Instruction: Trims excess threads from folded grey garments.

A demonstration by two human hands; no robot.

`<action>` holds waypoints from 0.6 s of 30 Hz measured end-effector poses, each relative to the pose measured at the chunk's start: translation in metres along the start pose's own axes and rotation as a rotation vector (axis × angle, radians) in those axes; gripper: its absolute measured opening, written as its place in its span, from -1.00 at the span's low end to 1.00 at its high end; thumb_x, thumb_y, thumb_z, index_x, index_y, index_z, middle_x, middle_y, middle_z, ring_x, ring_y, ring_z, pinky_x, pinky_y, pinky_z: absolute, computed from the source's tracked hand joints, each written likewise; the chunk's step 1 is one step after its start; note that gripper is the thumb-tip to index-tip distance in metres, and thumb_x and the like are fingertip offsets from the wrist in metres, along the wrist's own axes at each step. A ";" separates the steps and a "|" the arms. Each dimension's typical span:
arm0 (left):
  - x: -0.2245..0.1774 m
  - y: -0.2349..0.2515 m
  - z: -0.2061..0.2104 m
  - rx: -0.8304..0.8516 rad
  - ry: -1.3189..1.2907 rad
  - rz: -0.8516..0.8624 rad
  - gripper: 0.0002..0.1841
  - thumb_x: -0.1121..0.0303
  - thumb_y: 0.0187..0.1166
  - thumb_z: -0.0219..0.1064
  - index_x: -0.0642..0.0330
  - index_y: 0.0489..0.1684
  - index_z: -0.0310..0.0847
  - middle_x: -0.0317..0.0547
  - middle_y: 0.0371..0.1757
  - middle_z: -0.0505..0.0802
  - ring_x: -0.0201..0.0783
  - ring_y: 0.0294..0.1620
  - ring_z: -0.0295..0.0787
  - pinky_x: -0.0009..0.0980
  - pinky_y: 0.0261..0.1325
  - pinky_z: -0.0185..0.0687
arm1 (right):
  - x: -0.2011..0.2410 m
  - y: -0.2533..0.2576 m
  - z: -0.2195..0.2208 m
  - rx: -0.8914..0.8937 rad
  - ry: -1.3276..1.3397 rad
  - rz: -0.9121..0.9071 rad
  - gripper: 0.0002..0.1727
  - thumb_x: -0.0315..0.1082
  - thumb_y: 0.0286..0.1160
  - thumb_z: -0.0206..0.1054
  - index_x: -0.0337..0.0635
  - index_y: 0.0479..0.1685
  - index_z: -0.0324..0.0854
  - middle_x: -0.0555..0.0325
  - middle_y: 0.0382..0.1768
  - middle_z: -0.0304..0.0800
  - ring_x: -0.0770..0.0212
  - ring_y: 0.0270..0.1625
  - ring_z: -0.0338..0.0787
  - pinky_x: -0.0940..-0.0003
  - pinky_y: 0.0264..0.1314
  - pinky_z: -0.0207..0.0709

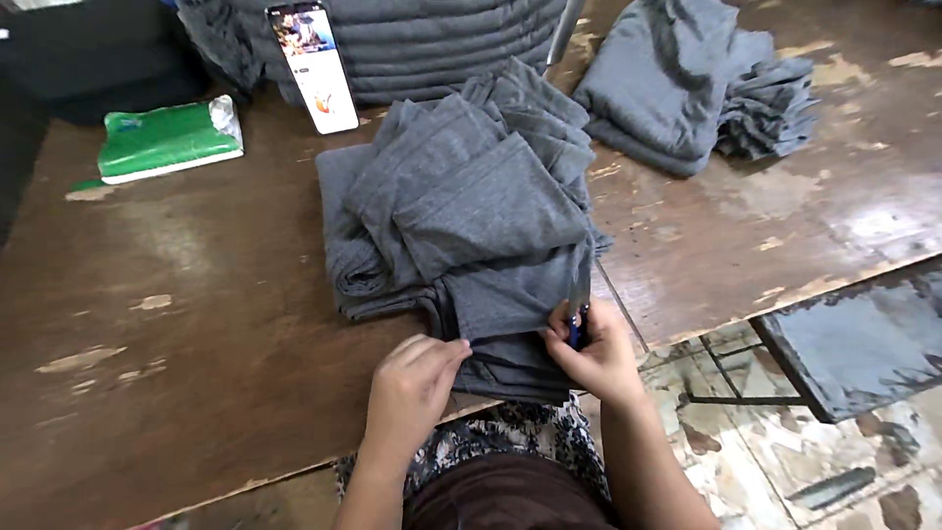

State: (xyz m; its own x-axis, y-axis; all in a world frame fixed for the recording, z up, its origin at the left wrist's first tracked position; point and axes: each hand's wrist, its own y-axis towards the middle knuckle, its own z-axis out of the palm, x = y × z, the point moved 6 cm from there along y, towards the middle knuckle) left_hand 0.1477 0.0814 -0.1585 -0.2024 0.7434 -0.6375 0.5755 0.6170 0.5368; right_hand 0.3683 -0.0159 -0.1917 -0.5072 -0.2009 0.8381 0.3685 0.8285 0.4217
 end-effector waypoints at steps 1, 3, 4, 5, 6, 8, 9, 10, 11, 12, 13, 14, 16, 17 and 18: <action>-0.002 -0.002 -0.005 -0.001 -0.046 0.016 -0.87 0.34 0.54 0.46 0.18 -0.30 0.90 -0.23 -0.32 0.93 -0.45 -0.17 0.84 -0.60 0.10 0.68 | -0.002 0.000 0.002 0.008 0.001 0.004 -0.86 -0.42 0.32 0.36 -0.26 -0.34 0.49 0.32 -0.50 0.55 0.63 -0.43 0.49 0.73 -0.36 0.37; -0.004 -0.003 -0.011 0.064 -0.116 0.005 -0.86 0.32 0.57 0.44 0.16 -0.25 0.90 -0.26 -0.31 0.93 -0.49 -0.16 0.82 -0.61 0.10 0.66 | -0.004 0.000 0.004 0.016 0.006 0.006 -0.87 -0.43 0.32 0.35 -0.27 -0.34 0.49 0.32 -0.51 0.54 0.63 -0.44 0.49 0.73 -0.37 0.36; -0.004 -0.003 -0.012 0.140 -0.133 -0.012 -0.81 0.29 0.64 0.38 0.15 -0.15 0.90 -0.27 -0.29 0.94 -0.51 -0.17 0.82 -0.60 0.10 0.68 | -0.005 0.000 0.004 0.018 0.012 0.006 -0.87 -0.43 0.32 0.35 -0.28 -0.32 0.50 0.32 -0.50 0.55 0.63 -0.43 0.50 0.74 -0.36 0.37; -0.004 -0.004 -0.012 0.240 -0.156 -0.027 -0.74 0.23 0.73 0.28 0.13 -0.03 0.89 -0.28 -0.29 0.93 -0.52 -0.21 0.82 -0.57 0.07 0.69 | -0.005 0.000 0.003 0.019 0.023 0.005 -0.87 -0.43 0.32 0.35 -0.28 -0.31 0.50 0.33 -0.49 0.54 0.63 -0.42 0.49 0.74 -0.34 0.37; -0.004 -0.004 -0.011 0.328 -0.183 -0.027 -0.67 0.17 0.79 0.18 0.11 0.04 0.87 -0.31 -0.35 0.92 -0.54 -0.30 0.82 -0.53 0.01 0.71 | -0.005 -0.001 0.003 0.017 0.031 0.003 -0.86 -0.43 0.32 0.35 -0.27 -0.31 0.49 0.35 -0.49 0.53 0.64 -0.41 0.48 0.75 -0.33 0.36; -0.009 0.000 -0.006 0.377 -0.136 -0.023 -0.56 -0.06 0.73 0.19 0.05 0.12 0.85 -0.34 -0.42 0.88 -0.48 -0.41 0.76 -0.41 -0.12 0.70 | -0.002 -0.001 0.002 0.001 0.061 -0.005 -0.85 -0.43 0.32 0.36 -0.25 -0.30 0.48 0.37 -0.47 0.53 0.65 -0.40 0.48 0.75 -0.31 0.37; -0.013 0.004 -0.002 0.343 -0.056 -0.035 -0.48 -0.20 0.59 0.28 -0.01 0.17 0.84 -0.33 -0.39 0.86 -0.39 -0.37 0.72 -0.30 -0.12 0.64 | 0.001 -0.001 0.002 -0.004 0.080 -0.014 -0.85 -0.43 0.33 0.37 -0.23 -0.30 0.47 0.37 -0.46 0.53 0.65 -0.39 0.48 0.74 -0.30 0.38; -0.017 0.010 0.004 0.299 0.033 -0.049 -0.37 -0.32 0.45 0.34 -0.05 0.27 0.81 -0.25 -0.27 0.86 -0.26 -0.25 0.72 -0.19 -0.09 0.64 | 0.006 -0.002 0.003 -0.005 0.097 -0.026 -0.84 -0.42 0.33 0.38 -0.21 -0.30 0.46 0.37 -0.45 0.53 0.64 -0.39 0.49 0.73 -0.29 0.39; -0.020 0.017 0.013 0.263 0.123 -0.071 -0.28 -0.35 0.34 0.41 -0.11 0.41 0.74 -0.13 -0.12 0.82 -0.13 -0.12 0.73 -0.09 -0.07 0.66 | 0.012 -0.003 0.005 -0.004 0.111 -0.049 -0.84 -0.42 0.34 0.39 -0.20 -0.30 0.46 0.36 -0.45 0.52 0.63 -0.39 0.49 0.73 -0.29 0.40; -0.019 0.023 0.023 0.239 0.202 -0.104 -0.26 -0.27 0.29 0.49 -0.18 0.50 0.67 -0.04 -0.02 0.79 -0.02 -0.04 0.73 -0.01 -0.08 0.65 | 0.019 -0.004 0.008 -0.001 0.106 -0.077 -0.83 -0.42 0.37 0.40 -0.21 -0.29 0.46 0.33 -0.45 0.52 0.62 -0.39 0.50 0.73 -0.29 0.42; -0.015 0.029 0.033 0.216 0.253 -0.149 -0.31 -0.08 0.30 0.55 -0.22 0.54 0.64 0.01 0.00 0.78 0.04 -0.02 0.73 0.05 -0.08 0.64 | 0.025 -0.005 0.011 -0.002 0.090 -0.108 -0.83 -0.42 0.38 0.40 -0.23 -0.28 0.47 0.28 -0.46 0.53 0.59 -0.39 0.51 0.73 -0.30 0.44; -0.008 0.034 0.039 0.180 0.269 -0.208 -0.36 0.19 0.31 0.54 -0.21 0.53 0.66 0.04 -0.03 0.80 0.07 -0.02 0.77 0.10 -0.07 0.66 | 0.030 -0.005 0.013 -0.014 0.066 -0.137 -0.84 -0.43 0.36 0.40 -0.26 -0.27 0.49 0.23 -0.45 0.56 0.56 -0.39 0.54 0.72 -0.31 0.46; 0.005 0.039 0.035 0.067 0.187 -0.310 -0.34 0.54 0.30 0.26 -0.02 0.56 0.62 0.09 0.02 0.89 0.07 0.01 0.87 0.14 0.01 0.70 | 0.033 -0.003 0.008 -0.026 -0.003 -0.159 -0.80 -0.42 0.36 0.40 -0.23 -0.19 0.46 0.16 -0.33 0.63 0.53 -0.29 0.63 0.71 -0.22 0.53; 0.011 0.039 0.029 0.022 0.094 -0.357 -0.33 0.58 0.35 0.12 0.06 0.61 0.56 0.07 0.14 0.90 -0.03 0.12 0.88 0.05 0.13 0.73 | 0.031 -0.002 0.002 -0.042 -0.066 -0.152 -0.75 -0.38 0.34 0.41 -0.24 -0.14 0.45 0.12 -0.25 0.66 0.51 -0.22 0.66 0.70 -0.17 0.56; 0.016 0.037 0.023 0.004 -0.049 -0.401 -0.32 0.60 0.41 0.02 0.10 0.65 0.49 0.02 0.31 0.84 -0.20 0.29 0.81 -0.13 0.33 0.67 | 0.028 -0.001 -0.007 -0.076 -0.145 -0.137 -0.69 -0.35 0.26 0.42 -0.32 -0.10 0.49 0.04 -0.21 0.69 0.46 -0.20 0.66 0.65 -0.16 0.56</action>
State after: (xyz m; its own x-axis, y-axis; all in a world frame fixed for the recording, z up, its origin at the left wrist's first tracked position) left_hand 0.1839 0.1101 -0.1611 -0.3737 0.4310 -0.8213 0.4613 0.8546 0.2385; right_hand 0.3592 -0.0257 -0.1665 -0.6611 -0.2275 0.7149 0.3431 0.7558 0.5577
